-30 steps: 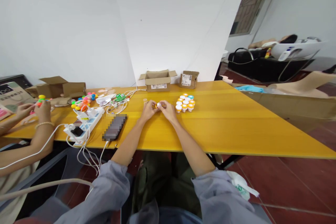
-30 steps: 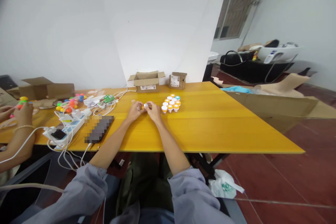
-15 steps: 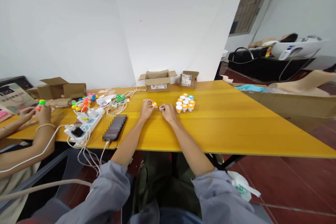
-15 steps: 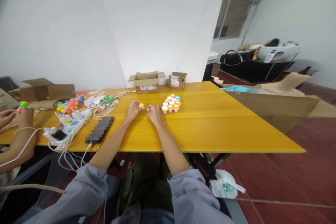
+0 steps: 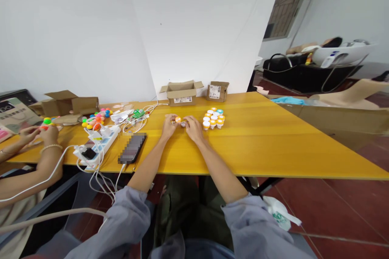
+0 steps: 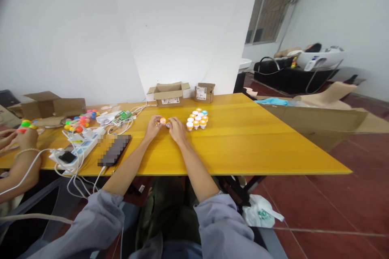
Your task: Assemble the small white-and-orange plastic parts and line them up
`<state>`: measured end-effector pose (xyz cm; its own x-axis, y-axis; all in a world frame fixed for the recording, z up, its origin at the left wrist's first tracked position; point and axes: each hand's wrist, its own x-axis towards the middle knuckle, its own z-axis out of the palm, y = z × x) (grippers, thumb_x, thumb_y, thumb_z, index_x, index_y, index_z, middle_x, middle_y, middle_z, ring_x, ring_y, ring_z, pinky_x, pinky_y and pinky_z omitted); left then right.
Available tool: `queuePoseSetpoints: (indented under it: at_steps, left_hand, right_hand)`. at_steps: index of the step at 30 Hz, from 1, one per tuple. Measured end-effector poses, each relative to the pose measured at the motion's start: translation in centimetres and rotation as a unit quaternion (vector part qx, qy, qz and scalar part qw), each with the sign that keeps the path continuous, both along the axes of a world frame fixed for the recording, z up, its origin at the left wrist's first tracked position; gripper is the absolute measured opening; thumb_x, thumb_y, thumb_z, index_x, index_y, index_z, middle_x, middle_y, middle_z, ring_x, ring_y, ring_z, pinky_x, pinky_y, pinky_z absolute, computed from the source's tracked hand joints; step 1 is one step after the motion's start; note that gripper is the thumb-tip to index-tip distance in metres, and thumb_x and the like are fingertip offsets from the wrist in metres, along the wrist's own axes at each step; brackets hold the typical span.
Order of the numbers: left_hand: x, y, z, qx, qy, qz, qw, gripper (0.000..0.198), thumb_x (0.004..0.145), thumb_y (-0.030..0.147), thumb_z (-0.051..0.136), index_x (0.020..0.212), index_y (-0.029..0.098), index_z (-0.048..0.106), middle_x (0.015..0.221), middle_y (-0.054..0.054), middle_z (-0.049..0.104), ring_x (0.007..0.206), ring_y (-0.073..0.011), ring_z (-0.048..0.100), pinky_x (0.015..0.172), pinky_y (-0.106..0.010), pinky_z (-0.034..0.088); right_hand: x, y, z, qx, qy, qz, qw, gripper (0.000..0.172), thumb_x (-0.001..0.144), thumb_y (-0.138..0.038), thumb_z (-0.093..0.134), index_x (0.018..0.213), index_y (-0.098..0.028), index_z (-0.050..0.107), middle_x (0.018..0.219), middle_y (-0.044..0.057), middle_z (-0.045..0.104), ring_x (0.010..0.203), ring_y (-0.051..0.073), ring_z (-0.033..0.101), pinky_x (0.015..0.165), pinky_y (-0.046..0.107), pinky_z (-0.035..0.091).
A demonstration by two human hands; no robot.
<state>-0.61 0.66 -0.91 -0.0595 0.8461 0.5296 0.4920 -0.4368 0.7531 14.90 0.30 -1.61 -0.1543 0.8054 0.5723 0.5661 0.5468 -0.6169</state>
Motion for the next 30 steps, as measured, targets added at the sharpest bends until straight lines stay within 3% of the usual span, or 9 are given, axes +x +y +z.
queuePoseSetpoints:
  at_steps: [8, 15, 24, 30]
  left_hand:
    - [0.7, -0.2, 0.3, -0.003, 0.019, -0.044, 0.999, 0.027, 0.073, 0.02, 0.074, 0.099, 0.023, 0.067, 0.088, 0.0, 0.074, 0.083, -0.0192, 0.07, 0.079, -0.034, 0.055]
    - [0.7, -0.3, 0.0, -0.008, 0.033, -0.065, 0.997, 0.026, 0.074, 0.022, 0.075, 0.1, 0.023, 0.068, 0.094, -0.002, 0.075, 0.086, -0.0193, 0.069, 0.079, -0.032, 0.054]
    - [0.6, 0.0, -0.2, 0.021, 0.048, -0.087, 0.995, 0.027, 0.076, 0.031, 0.078, 0.1, 0.02, 0.07, 0.091, -0.003, 0.075, 0.085, -0.0188, 0.069, 0.081, -0.032, 0.055]
    - [0.5, 0.0, -0.2, 0.006, 0.047, -0.083, 0.995, 0.027, 0.076, 0.028, 0.077, 0.101, 0.021, 0.07, 0.094, -0.003, 0.076, 0.087, -0.0192, 0.07, 0.081, -0.032, 0.055]
  right_hand:
    - [0.1, -0.8, 0.5, 0.016, -0.021, 0.014, 1.0, 0.037, 0.089, -0.01, 0.045, 0.112, -0.027, 0.069, 0.112, 0.006, 0.068, 0.109, 0.023, 0.062, 0.097, 0.036, 0.05]
    - [0.2, -0.9, 0.8, -0.001, -0.02, -0.004, 1.0, 0.027, 0.09, -0.01, 0.048, 0.1, -0.024, 0.069, 0.108, 0.007, 0.067, 0.102, 0.023, 0.063, 0.091, 0.035, 0.05]
    - [0.1, -0.1, -0.3, 0.03, 0.012, -0.002, 0.999, 0.019, 0.087, -0.01, 0.051, 0.09, -0.025, 0.063, 0.096, 0.005, 0.068, 0.087, 0.022, 0.064, 0.076, 0.034, 0.051]
    - [0.0, 0.4, -0.8, 0.023, 0.029, 0.008, 0.999, 0.016, 0.085, -0.011, 0.054, 0.085, -0.026, 0.06, 0.092, 0.003, 0.068, 0.084, 0.022, 0.064, 0.075, 0.034, 0.05]
